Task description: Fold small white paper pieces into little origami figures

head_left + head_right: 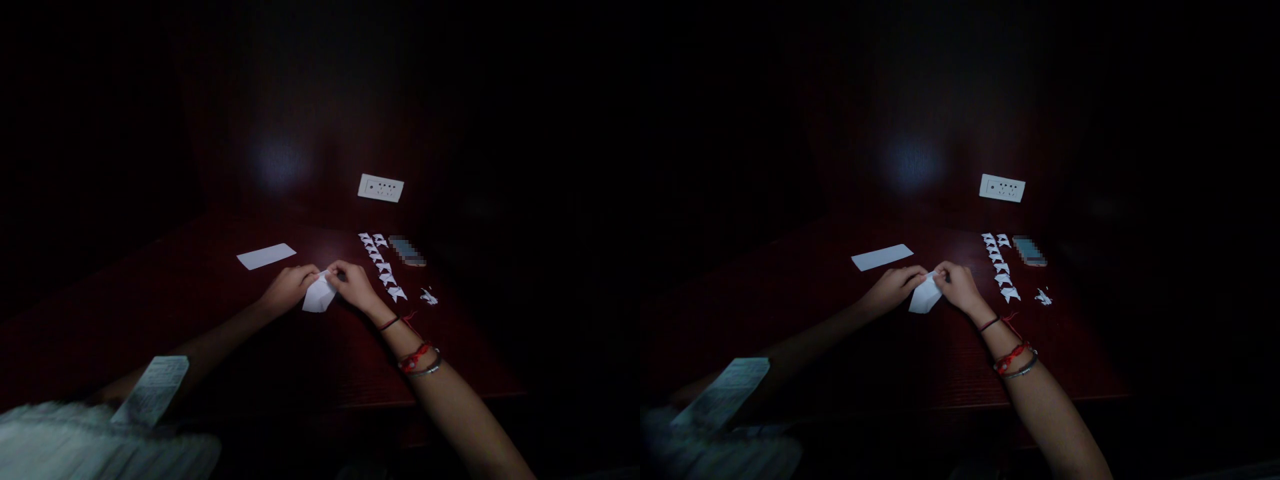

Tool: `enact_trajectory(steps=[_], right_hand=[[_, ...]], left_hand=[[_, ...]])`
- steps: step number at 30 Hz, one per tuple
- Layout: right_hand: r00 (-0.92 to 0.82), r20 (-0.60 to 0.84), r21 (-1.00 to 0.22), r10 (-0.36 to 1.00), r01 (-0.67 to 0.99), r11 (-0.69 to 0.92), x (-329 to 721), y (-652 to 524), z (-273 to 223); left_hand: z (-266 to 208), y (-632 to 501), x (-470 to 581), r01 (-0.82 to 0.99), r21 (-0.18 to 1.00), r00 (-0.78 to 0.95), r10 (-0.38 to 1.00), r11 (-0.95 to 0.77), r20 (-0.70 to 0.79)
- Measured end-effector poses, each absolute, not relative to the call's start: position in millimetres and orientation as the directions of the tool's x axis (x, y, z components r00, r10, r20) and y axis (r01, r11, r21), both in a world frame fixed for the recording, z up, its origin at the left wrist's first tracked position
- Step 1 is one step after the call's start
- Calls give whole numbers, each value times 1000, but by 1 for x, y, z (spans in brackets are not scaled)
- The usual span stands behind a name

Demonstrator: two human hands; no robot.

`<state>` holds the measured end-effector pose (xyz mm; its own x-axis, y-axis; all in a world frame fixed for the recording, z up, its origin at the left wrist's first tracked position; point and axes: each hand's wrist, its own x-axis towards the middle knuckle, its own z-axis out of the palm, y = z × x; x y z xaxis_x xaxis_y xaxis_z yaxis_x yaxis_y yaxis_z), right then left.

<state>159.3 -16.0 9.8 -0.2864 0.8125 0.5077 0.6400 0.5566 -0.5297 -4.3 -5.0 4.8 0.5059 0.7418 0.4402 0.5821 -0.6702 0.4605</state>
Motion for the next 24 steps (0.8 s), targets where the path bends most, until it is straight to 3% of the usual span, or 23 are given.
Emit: enact_trajectory(steps=[10,17,24], right_hand=[[-314,449,-538,837,653,534,163,-14,3],[-340,408,-593,847,607,529,166,-14,4],[-350,487,-397,800,728,559,161,-17,10]], left_hand=[[0,0,-4,621,350,439,681,-702,587],[-2,-3,-3,628,326,474,679,-707,560],[-5,0,-3,606,332,481,665,-723,571]])
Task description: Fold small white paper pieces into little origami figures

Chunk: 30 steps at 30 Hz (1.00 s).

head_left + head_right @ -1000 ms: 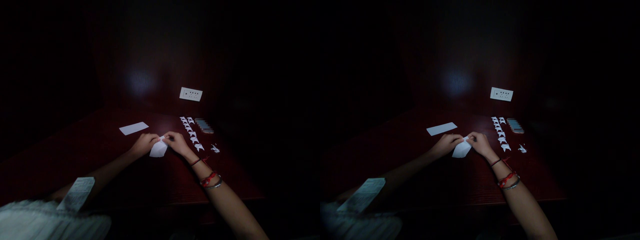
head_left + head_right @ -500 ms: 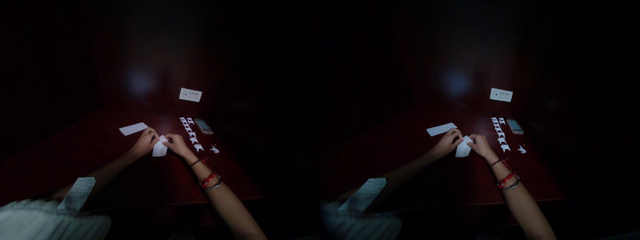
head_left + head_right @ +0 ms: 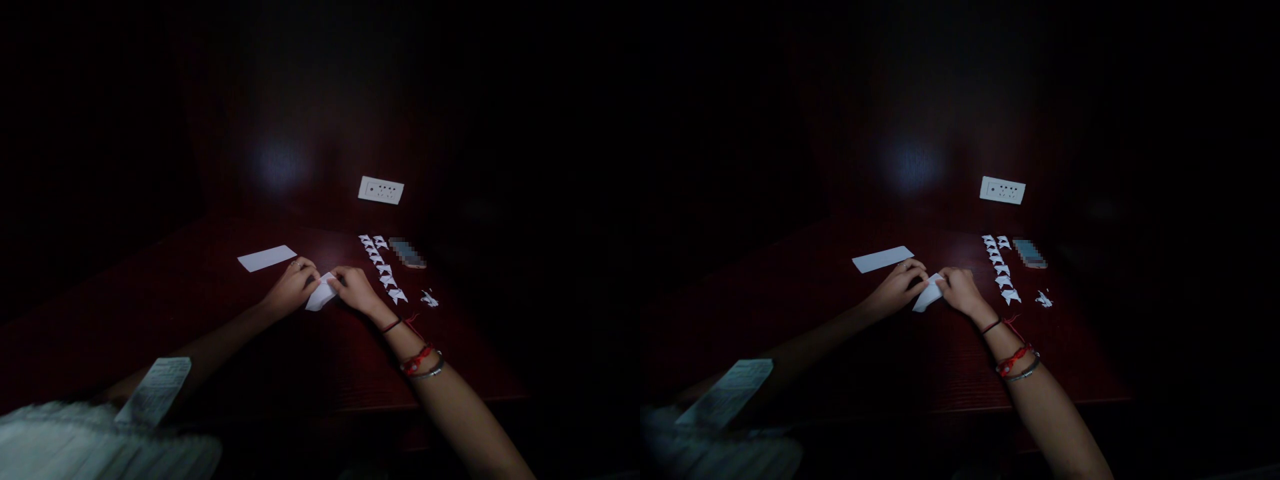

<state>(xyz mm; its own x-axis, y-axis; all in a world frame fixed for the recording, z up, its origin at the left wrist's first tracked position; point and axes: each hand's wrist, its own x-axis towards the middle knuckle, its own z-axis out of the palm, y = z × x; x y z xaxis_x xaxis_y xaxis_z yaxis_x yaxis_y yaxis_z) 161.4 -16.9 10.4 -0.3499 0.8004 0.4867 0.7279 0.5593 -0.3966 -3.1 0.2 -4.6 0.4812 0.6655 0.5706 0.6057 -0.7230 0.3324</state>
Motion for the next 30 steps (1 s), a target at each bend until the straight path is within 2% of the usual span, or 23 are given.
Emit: enact_trajectory(steps=[16,22,30], right_hand=[[-505,407,-160,761,781,604,168,-18,12],[-500,470,-274,728,701,659,171,-17,13],[-466,519,-296,716,688,662,167,-17,14]], left_hand=[[-1,-2,-4,594,320,507,652,-738,564],[-2,-3,-4,596,293,526,639,-748,560],[1,-7,-2,608,267,548,638,-748,541]])
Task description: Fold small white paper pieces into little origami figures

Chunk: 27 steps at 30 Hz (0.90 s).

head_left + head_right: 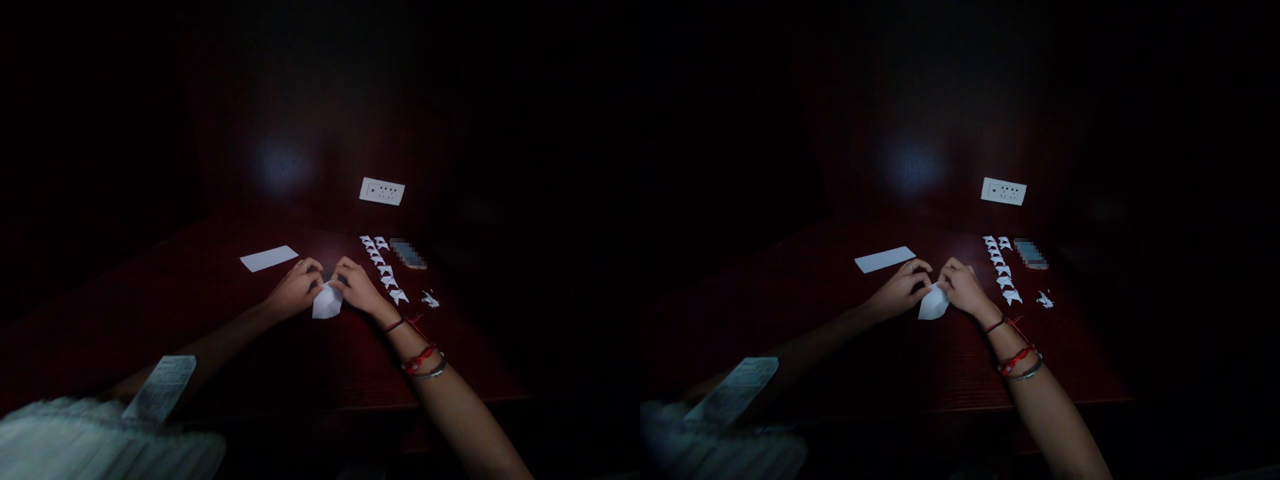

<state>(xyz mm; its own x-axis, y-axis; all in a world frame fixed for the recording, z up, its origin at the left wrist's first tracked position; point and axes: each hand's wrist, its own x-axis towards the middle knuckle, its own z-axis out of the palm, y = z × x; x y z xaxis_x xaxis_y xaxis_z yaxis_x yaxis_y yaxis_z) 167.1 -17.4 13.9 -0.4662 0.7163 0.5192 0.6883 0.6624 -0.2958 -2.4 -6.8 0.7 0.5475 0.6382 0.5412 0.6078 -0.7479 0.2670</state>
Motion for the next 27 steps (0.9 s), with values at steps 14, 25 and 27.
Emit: enact_trajectory(steps=[14,25,27], right_hand=[[-485,531,-379,695,597,707,171,-12,7],[-400,546,-333,737,703,628,166,-14,7],[-377,572,-346,729,695,631,166,-13,7]], left_hand=[[-4,0,-4,585,307,515,636,-751,574],[-2,0,-4,612,283,509,642,-738,573],[-3,1,-4,607,293,504,643,-739,577]])
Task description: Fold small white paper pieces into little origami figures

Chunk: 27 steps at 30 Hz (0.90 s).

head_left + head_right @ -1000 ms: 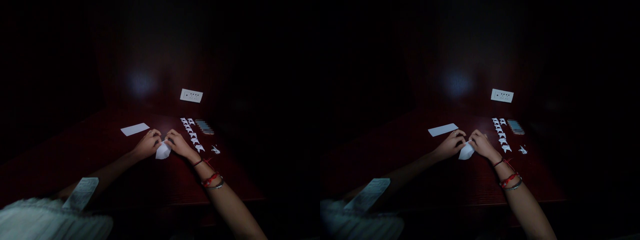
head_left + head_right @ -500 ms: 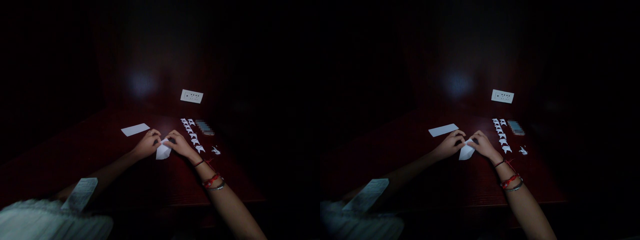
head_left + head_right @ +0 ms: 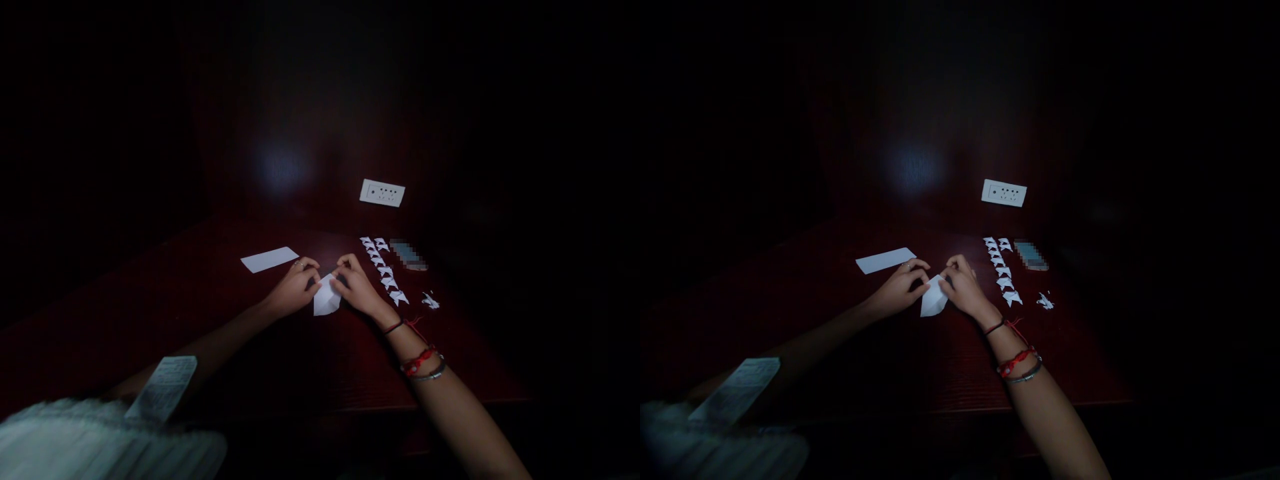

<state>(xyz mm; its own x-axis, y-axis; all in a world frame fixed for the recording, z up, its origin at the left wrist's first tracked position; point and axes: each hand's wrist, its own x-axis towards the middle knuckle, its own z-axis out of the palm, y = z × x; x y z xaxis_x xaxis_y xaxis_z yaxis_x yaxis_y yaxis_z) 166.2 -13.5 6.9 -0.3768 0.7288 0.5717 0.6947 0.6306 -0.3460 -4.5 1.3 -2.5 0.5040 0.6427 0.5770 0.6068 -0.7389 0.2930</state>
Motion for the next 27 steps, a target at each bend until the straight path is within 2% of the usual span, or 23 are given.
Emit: enact_trajectory(steps=[4,9,12,16,19,21,24,27], right_hand=[[-352,563,-418,747,659,625,171,-9,5],[-384,368,-587,847,610,532,179,1,-4],[-331,336,-661,882,584,471,181,4,-8],[-401,310,-646,862,576,501,181,1,-8],[-439,276,-650,855,571,502,180,-2,-8],[-401,263,-684,878,564,463,181,-2,-9],[-318,216,-727,923,579,370,184,1,-10],[-287,172,-689,942,649,323,186,3,-9]], left_hand=[[-2,3,-5,594,346,477,664,-727,576],[-4,5,-6,615,397,397,703,-681,590],[-6,6,-6,649,400,410,740,-647,533],[-7,5,-8,636,408,414,736,-655,536],[-5,5,-11,549,431,547,697,-717,463],[-4,6,-13,536,431,617,685,-726,387],[-6,7,-14,590,385,620,703,-710,349],[-10,7,-16,635,312,614,707,-707,352]])
